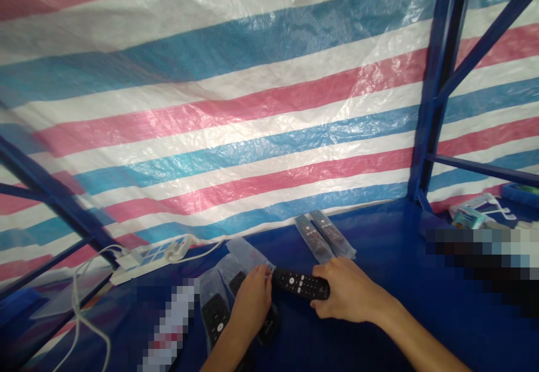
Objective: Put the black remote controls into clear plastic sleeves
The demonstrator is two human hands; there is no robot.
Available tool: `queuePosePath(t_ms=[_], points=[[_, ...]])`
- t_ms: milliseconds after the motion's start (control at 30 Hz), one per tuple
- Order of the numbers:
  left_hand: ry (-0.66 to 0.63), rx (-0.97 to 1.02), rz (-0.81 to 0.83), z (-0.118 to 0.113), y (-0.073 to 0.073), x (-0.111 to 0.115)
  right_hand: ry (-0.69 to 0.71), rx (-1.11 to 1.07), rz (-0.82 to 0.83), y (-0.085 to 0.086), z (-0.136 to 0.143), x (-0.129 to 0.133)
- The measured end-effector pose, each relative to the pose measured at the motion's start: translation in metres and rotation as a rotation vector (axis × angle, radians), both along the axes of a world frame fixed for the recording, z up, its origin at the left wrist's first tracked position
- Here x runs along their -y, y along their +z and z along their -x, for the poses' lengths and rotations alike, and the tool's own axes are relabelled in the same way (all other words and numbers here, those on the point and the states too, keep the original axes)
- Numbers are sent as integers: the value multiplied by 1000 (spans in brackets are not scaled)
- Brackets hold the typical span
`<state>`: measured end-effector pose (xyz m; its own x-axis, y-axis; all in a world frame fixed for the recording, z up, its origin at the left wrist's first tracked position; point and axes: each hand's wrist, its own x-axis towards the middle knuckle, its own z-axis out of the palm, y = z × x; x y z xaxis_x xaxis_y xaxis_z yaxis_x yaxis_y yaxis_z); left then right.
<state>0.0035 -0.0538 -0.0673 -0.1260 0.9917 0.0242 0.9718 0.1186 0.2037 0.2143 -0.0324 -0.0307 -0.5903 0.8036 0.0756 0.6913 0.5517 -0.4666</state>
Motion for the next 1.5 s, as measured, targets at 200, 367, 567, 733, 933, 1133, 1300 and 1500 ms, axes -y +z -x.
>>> queuePosePath(t_ms=[200,367,567,733,933,1133,1300,1500], points=[[-85,-66,16,1,3,-1,35,23,-45,-7,6,0],[-64,-117,-47,-1,4,4,-29,65,-64,-6,16,4],[20,-145,-50,3,2,7,-103,81,-83,-10,24,8],[79,-145,-46,11,8,6,-78,64,-84,-12,25,8],[123,-227,-85,20,18,6,-33,-1,-69,-10,21,5],[103,-317,-88,24,25,6,-7,-42,-85,-15,23,6],[40,-324,-63,30,33,8,17,-83,-93,-13,22,8],[-22,-300,-57,29,37,16,20,-110,-129,-15,23,8]])
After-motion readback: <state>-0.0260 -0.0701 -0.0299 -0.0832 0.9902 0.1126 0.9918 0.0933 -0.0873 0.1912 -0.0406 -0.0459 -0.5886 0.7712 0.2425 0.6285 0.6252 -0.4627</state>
